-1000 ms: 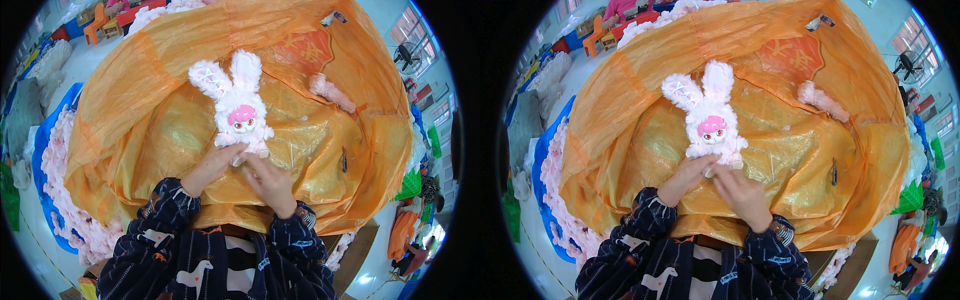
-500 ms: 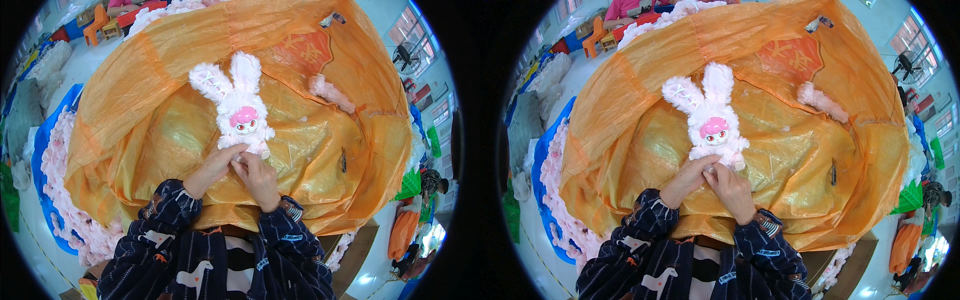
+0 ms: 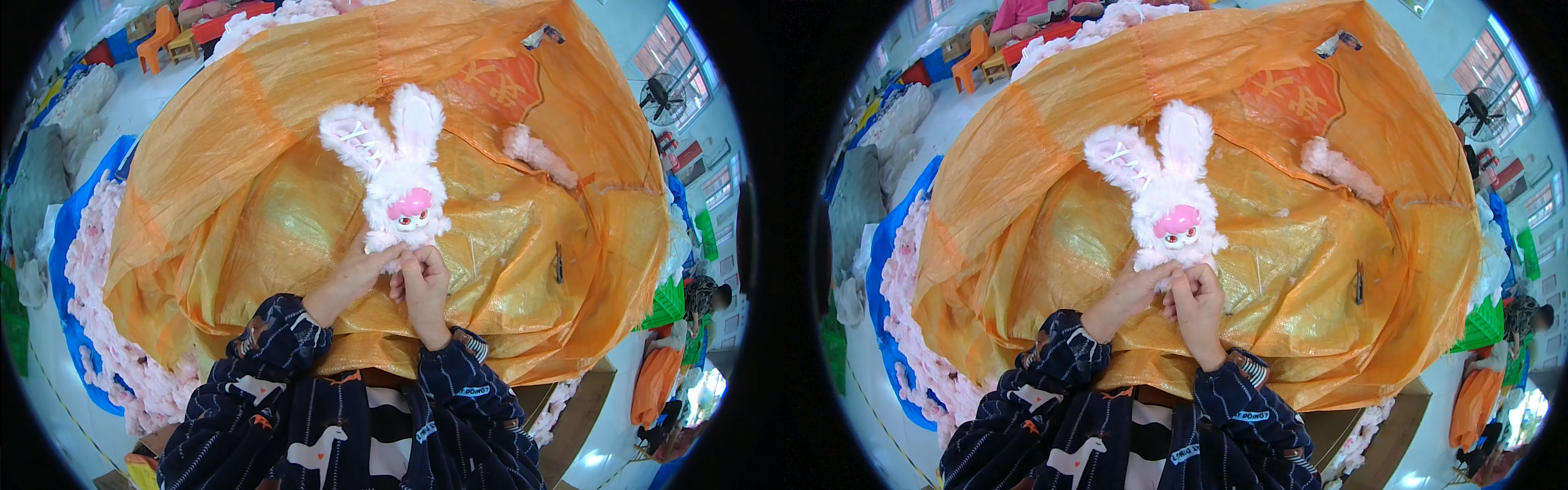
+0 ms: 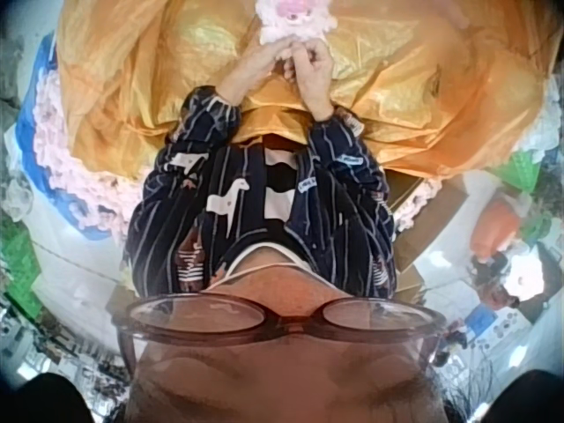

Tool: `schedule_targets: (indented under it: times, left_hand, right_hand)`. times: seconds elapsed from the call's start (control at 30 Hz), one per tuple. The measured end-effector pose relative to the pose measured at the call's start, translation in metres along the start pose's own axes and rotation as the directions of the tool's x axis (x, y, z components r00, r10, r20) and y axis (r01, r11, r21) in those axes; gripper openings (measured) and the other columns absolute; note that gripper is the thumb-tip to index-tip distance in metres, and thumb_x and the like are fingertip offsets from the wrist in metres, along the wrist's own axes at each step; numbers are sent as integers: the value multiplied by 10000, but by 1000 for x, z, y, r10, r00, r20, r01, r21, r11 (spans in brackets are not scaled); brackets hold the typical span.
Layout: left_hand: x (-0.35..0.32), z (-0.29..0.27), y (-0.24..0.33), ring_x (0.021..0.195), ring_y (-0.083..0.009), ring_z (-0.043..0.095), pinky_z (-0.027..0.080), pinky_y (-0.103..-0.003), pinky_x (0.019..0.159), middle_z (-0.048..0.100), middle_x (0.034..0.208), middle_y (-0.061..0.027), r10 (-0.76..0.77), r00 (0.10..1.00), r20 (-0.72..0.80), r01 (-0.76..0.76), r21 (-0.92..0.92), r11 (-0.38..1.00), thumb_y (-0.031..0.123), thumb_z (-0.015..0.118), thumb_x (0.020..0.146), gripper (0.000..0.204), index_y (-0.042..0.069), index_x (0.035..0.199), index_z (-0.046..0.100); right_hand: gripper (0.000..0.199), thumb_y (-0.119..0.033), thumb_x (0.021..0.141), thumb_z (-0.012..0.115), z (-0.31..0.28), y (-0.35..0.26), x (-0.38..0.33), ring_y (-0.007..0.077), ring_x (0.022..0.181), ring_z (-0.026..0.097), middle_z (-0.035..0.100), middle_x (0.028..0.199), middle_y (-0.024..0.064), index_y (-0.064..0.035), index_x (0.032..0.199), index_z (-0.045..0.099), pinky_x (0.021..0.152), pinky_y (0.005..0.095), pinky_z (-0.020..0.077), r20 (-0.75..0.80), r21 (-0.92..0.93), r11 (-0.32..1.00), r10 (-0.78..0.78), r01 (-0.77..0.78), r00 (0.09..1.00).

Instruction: The person repeatedly picks up pink and white stuffed bunny toys from a large orange sack, fluffs their fur, and places them into a blue bin. The person handles the toys one at a time throughout the clip.

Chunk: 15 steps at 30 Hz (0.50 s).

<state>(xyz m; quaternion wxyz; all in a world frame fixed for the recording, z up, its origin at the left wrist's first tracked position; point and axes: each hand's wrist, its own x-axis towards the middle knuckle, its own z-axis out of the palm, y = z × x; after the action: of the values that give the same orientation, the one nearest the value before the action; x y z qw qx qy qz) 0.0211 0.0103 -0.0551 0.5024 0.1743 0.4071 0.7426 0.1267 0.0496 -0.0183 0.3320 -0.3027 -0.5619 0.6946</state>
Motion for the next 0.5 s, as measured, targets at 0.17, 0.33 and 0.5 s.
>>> schedule_targets:
  times: [0.17, 0.33, 0.5]
  left_hand:
    - [-2, 6, 0, 887, -157, 548, 475, -283, 716, 544, 1008, -76, 49, 990, -133, -36, 95, 995, -7, 597, 768, 447, 24, 1167, 398]
    - [0, 3, 4, 896, -177, 552, 481, -289, 727, 545, 1006, -99, -21, 999, -50, 19, -38, 999, 2, 624, 749, 469, 16, 1159, 397]
    - [-1, 10, 18, 886, -180, 561, 480, -289, 744, 555, 998, -93, -149, 985, -85, 154, 61, 986, 0, 639, 728, 452, 6, 1129, 430]
  right_hand:
    - [182, -167, 852, 515, 0, -4, -3, 64, 394, 444, 512, 540, 32, -75, 720, 431, 337, 179, 336, 38, 307, 938, 159, -163, 987]
    - [156, -134, 812, 570, -3, -3, -5, 85, 419, 489, 514, 533, 20, -67, 721, 462, 358, 195, 365, 74, -175, 968, -168, 179, 983]
    - [194, -125, 716, 637, -14, -5, 2, 180, 461, 556, 527, 527, 67, -38, 726, 464, 411, 297, 431, 444, -620, 419, -509, 663, 737]
